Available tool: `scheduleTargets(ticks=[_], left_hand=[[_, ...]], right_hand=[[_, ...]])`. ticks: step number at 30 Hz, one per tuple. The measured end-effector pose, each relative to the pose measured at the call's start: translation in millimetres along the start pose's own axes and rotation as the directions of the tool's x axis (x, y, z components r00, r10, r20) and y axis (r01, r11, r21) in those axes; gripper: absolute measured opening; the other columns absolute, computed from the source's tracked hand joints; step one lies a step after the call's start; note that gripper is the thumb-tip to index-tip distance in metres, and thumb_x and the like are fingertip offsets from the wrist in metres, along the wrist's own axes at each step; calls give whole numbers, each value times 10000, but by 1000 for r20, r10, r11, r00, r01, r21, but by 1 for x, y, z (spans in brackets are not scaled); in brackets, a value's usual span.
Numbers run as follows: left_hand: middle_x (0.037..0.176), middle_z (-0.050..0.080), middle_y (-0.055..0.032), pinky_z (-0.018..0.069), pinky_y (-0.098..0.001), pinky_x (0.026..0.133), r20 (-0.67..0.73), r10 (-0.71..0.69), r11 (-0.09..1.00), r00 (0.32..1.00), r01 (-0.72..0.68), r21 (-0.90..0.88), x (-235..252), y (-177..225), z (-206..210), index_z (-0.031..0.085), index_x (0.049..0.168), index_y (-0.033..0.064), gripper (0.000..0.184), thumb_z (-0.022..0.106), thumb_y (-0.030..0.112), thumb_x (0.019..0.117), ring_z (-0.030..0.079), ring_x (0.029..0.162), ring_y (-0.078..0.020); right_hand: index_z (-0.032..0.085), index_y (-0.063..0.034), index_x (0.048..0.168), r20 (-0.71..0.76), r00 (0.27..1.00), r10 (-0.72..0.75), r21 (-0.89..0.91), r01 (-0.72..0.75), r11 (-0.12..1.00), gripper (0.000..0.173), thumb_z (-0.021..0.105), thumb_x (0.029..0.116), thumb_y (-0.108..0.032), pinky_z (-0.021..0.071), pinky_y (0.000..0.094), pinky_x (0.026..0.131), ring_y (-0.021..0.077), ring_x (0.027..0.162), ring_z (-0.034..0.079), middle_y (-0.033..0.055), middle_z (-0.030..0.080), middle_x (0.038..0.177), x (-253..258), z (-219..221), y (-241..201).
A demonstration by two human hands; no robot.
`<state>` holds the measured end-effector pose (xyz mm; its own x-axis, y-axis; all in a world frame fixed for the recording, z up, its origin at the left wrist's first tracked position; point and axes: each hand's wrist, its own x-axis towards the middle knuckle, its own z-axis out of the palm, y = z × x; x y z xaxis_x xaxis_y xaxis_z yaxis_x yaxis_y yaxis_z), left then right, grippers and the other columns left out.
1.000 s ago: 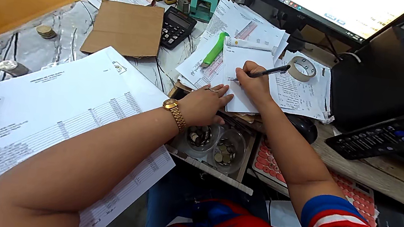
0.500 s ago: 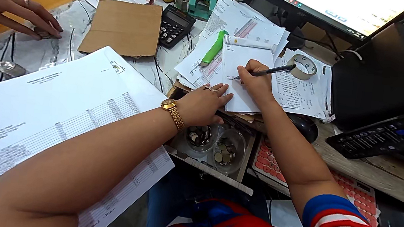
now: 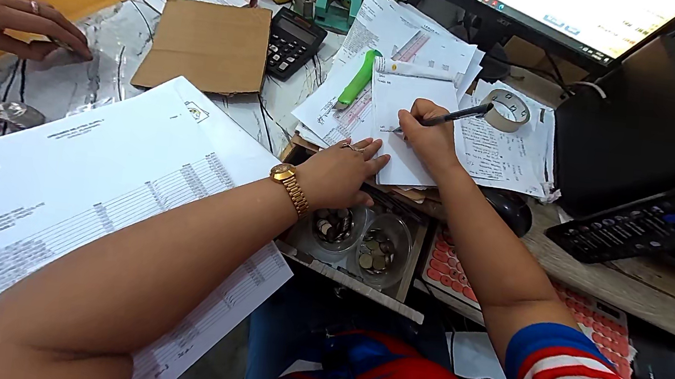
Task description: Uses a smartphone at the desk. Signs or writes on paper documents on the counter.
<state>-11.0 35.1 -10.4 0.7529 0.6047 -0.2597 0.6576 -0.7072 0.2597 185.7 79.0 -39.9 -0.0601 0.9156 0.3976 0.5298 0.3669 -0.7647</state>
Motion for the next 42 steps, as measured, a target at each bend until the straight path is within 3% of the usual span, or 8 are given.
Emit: scheduleTargets(ticks=[17,20,23,24,27,30,42], left_hand=[[1687,225,-217,170,-544,1255,-23,-3,1000,1000,3,11,0,0,3,305,1616,61,778,646,406,1008,200,1574,-373],[1687,226,-215,169,-539,1257,-27,-4,1000,1000,5,12,0,0,4,302,1619,66,785,647,413,1006,201,1575,-367],[1673,257,-229,186,-552,1250,-60,14,1000,998,-14,-1,0,-2,6,327,1607,56,772,662,394,999,233,1563,-379],[1670,262,-231,189,-557,1249,-65,19,1000,998,-19,-5,0,-2,6,332,1605,52,769,666,386,998,236,1562,-382],[1675,254,-226,184,-551,1250,-55,18,1000,998,-18,3,0,-2,6,330,1605,49,768,664,386,1000,228,1565,-377],[1671,260,-231,188,-556,1248,-63,24,1000,998,-24,3,0,-3,8,334,1603,49,772,670,387,996,235,1562,-383],[1684,222,-229,159,-545,1258,-5,0,1000,1000,0,1,1,0,1,299,1616,52,780,657,380,1006,208,1573,-370]], right_hand=[[426,-117,646,-14,999,48,21,-48,999,348,573,958,-63,322,167,527,-9,506,382,-77,381,569,2,-1,0],[492,-107,710,-16,996,92,209,-87,974,322,513,1031,-90,401,135,504,-30,498,471,-82,504,593,5,-6,1],[598,-43,888,65,998,21,259,-37,965,351,377,1110,-202,436,126,499,-32,533,525,-44,620,734,4,-9,1],[601,-33,891,68,998,2,224,-17,974,348,399,1109,-214,447,132,518,-30,546,529,-41,618,741,3,-8,2],[553,-67,730,7,1000,26,80,-27,996,354,570,1048,-221,441,160,571,-27,545,507,-72,531,617,0,-5,2],[495,-88,687,-21,1000,18,13,-18,1000,363,658,993,-199,379,155,546,-20,517,439,-75,448,586,-1,-4,2],[442,-111,649,8,999,38,-75,-38,996,359,618,962,-107,318,189,527,7,510,386,-69,394,570,0,-2,2]])
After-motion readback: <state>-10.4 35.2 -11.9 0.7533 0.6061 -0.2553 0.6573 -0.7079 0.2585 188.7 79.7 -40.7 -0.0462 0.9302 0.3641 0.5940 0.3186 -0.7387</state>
